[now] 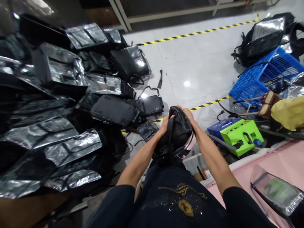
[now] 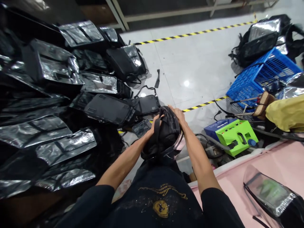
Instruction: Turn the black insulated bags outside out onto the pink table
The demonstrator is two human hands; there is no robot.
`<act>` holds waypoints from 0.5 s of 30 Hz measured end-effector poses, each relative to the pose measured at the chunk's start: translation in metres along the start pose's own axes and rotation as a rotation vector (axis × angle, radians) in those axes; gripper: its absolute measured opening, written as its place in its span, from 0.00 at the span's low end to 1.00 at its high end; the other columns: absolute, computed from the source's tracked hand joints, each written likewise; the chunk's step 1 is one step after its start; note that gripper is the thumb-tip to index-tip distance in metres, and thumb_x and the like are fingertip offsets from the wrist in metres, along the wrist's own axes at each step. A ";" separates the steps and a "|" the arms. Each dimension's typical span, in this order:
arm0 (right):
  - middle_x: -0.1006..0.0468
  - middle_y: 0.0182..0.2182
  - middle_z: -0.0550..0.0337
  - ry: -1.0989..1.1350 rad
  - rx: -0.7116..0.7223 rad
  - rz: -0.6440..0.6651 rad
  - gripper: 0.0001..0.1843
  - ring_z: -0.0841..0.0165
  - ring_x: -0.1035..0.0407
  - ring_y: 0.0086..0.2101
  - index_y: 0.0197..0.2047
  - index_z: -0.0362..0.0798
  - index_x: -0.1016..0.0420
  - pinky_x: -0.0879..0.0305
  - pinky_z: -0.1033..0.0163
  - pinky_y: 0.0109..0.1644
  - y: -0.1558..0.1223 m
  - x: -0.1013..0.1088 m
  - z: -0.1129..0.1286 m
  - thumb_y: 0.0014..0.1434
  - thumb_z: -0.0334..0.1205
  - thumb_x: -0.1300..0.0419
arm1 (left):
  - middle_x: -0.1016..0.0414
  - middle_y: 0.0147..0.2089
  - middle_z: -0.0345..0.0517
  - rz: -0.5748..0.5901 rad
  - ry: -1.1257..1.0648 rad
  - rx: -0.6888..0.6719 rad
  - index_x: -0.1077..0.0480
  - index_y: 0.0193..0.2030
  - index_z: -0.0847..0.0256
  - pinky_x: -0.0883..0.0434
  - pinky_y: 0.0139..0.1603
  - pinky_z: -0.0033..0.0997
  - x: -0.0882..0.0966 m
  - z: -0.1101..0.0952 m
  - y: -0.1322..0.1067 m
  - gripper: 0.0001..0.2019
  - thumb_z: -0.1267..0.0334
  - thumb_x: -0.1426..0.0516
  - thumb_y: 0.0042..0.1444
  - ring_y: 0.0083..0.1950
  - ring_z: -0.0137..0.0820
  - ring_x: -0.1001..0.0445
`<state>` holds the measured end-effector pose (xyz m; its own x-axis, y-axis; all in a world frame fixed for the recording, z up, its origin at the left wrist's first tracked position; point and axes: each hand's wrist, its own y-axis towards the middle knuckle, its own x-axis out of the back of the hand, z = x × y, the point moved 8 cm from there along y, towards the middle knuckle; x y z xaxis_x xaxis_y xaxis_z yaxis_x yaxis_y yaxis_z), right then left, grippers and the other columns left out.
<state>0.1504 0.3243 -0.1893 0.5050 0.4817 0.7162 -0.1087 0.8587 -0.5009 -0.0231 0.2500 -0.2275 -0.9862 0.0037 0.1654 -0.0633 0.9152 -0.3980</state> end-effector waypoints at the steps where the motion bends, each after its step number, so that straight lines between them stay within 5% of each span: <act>1: 0.15 0.32 0.46 0.013 -0.004 0.012 0.45 0.56 0.20 0.38 0.36 0.51 0.14 0.32 0.59 0.45 0.001 -0.001 0.001 0.81 0.73 0.60 | 0.13 0.47 0.53 0.003 -0.018 0.006 0.18 0.46 0.65 0.24 0.54 0.38 -0.002 0.002 0.003 0.25 0.41 0.39 0.64 0.53 0.48 0.19; 3: 0.13 0.38 0.47 0.031 -0.023 0.009 0.41 0.57 0.20 0.43 0.38 0.52 0.15 0.32 0.60 0.48 0.000 0.006 0.003 0.81 0.71 0.56 | 0.13 0.46 0.51 -0.003 -0.019 0.001 0.18 0.45 0.64 0.25 0.54 0.36 0.000 0.001 0.004 0.23 0.42 0.38 0.64 0.52 0.46 0.19; 6: 0.12 0.44 0.51 0.120 -0.037 -0.261 0.32 0.60 0.20 0.47 0.45 0.52 0.17 0.32 0.61 0.53 -0.022 0.050 0.001 0.82 0.66 0.53 | 0.13 0.44 0.47 -0.031 0.010 -0.029 0.19 0.44 0.64 0.26 0.53 0.33 0.011 -0.005 -0.002 0.18 0.48 0.36 0.66 0.51 0.42 0.21; 10: 0.15 0.57 0.46 0.360 0.025 -0.667 0.28 0.61 0.22 0.57 0.60 0.49 0.23 0.30 0.58 0.63 -0.104 0.094 -0.023 0.81 0.61 0.53 | 0.14 0.46 0.41 -0.062 0.002 -0.056 0.21 0.50 0.66 0.30 0.57 0.30 0.017 -0.007 -0.015 0.13 0.56 0.39 0.72 0.51 0.36 0.24; 12: 0.19 0.65 0.41 0.394 0.021 -0.690 0.30 0.57 0.26 0.64 0.67 0.47 0.25 0.31 0.52 0.70 -0.147 0.080 -0.041 0.78 0.62 0.47 | 0.15 0.48 0.40 -0.092 -0.010 -0.061 0.23 0.53 0.66 0.31 0.58 0.29 0.016 -0.004 -0.025 0.12 0.59 0.42 0.75 0.53 0.34 0.26; 15: 0.27 0.73 0.35 0.390 -0.062 -0.622 0.40 0.51 0.34 0.73 0.76 0.44 0.31 0.38 0.43 0.79 -0.191 0.027 -0.062 0.76 0.66 0.46 | 0.17 0.45 0.41 -0.087 0.000 -0.063 0.25 0.49 0.63 0.31 0.58 0.29 0.009 0.003 -0.040 0.12 0.60 0.48 0.79 0.55 0.35 0.27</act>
<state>0.2379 0.1623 -0.1047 0.7266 -0.1990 0.6577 0.3404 0.9357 -0.0930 -0.0295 0.2118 -0.2129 -0.9775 -0.0767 0.1966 -0.1388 0.9355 -0.3250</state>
